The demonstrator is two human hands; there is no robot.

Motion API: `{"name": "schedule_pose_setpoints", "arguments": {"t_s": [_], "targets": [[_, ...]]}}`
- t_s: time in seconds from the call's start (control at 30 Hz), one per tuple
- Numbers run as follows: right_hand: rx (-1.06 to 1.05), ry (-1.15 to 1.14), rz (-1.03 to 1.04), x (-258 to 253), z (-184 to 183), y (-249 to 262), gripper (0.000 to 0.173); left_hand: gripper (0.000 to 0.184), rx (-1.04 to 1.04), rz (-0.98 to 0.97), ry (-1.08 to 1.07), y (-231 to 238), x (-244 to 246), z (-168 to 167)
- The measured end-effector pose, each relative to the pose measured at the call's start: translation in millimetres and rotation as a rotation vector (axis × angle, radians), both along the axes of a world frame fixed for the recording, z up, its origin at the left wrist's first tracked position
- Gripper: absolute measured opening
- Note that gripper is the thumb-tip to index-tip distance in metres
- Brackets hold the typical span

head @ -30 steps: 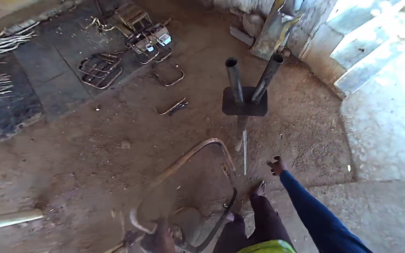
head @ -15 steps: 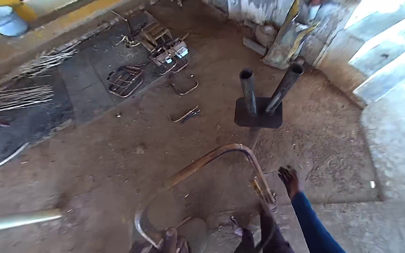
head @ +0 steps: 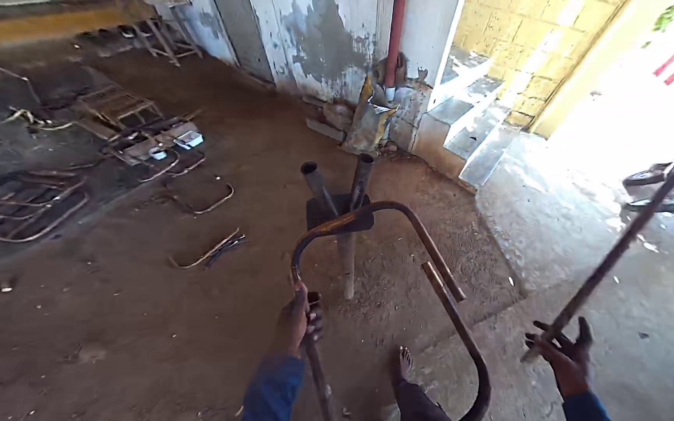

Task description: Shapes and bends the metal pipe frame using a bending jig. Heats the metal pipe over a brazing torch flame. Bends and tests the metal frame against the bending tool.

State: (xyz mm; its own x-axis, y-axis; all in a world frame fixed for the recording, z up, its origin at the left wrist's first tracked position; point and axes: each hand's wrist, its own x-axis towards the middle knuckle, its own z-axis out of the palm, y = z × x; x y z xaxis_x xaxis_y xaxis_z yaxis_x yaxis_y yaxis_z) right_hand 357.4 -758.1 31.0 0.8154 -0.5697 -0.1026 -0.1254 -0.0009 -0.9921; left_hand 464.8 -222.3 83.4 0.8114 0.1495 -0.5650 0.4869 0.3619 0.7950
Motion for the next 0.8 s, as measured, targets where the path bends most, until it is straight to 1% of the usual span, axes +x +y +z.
{"name": "schedule_pose_setpoints", "arguments": {"t_s": [0.03,0.07,0.13,0.17,0.2,0.23,0.27,0.3,0.4,0.43,0.5,0.57,0.6,0.63,0.73,0.77,0.8], "targets": [[-0.015,-0.007,-0.012,-10.4,3.2,-4.9,0.113,0.054,-0.006,-0.009,0.012,2.1,4.2,1.9],[-0.041,-0.025,-0.018,-14.4,11.4,-9.3,0.098,0.053,-0.007,-0.02,0.023,4.8,8.4,2.6],[-0.184,-0.175,0.011,1.4,44.3,-13.2,0.058,0.052,0.019,-0.044,0.042,10.3,15.3,1.4],[-0.273,-0.266,0.03,17.7,65.6,-13.1,0.041,0.053,0.038,-0.059,0.049,12.9,17.1,0.9],[-0.354,-0.338,0.035,37.5,86.2,-11.3,0.03,0.054,0.048,-0.071,0.054,15.1,18.2,0.7],[-0.429,-0.382,0.033,59.4,104.2,-7.3,0.026,0.056,0.048,-0.08,0.059,16.5,18.8,-0.1],[-0.514,-0.386,0.043,81.6,118.3,-1.1,0.028,0.058,0.041,-0.085,0.065,17.8,19.5,-0.8],[-0.622,-0.378,0.086,102.4,129.9,7.3,0.035,0.059,0.031,-0.082,0.07,19.5,21.0,-0.4],[-0.965,-0.453,0.363,151.1,154.2,32.0,0.071,0.059,-0.012,-0.046,0.079,20.1,24.7,2.5],[-1.011,-0.526,0.459,167.6,158.4,38.4,0.073,0.058,-0.02,-0.017,0.069,19.4,25.4,1.7],[-1.047,-0.622,0.635,205.5,159.3,46.2,0.058,0.047,0.008,0.115,0.011,16.2,24.6,1.3],[-1.11,-0.572,0.779,241.5,151.6,47.4,0.048,0.032,0.09,0.268,-0.073,11.8,27.1,-1.8],[-1.151,-0.525,0.837,260.1,145.6,45.2,0.045,0.028,0.124,0.321,-0.119,9.8,30.2,-4.8],[-1.192,-0.479,0.884,278.3,138.7,42.0,0.043,0.029,0.154,0.348,-0.156,9.0,33.2,-7.0],[-1.244,-0.383,1.018,322.0,122.1,38.5,0.04,0.048,0.23,0.432,-0.214,9.5,41.7,-12.6],[-1.256,-0.361,1.057,332.2,117.1,39.5,0.038,0.049,0.247,0.459,-0.217,9.0,43.5,-14.1],[-1.273,-0.344,1.088,340.4,112.4,41.6,0.036,0.045,0.256,0.48,-0.219,7.8,44.8,-14.4]]}}
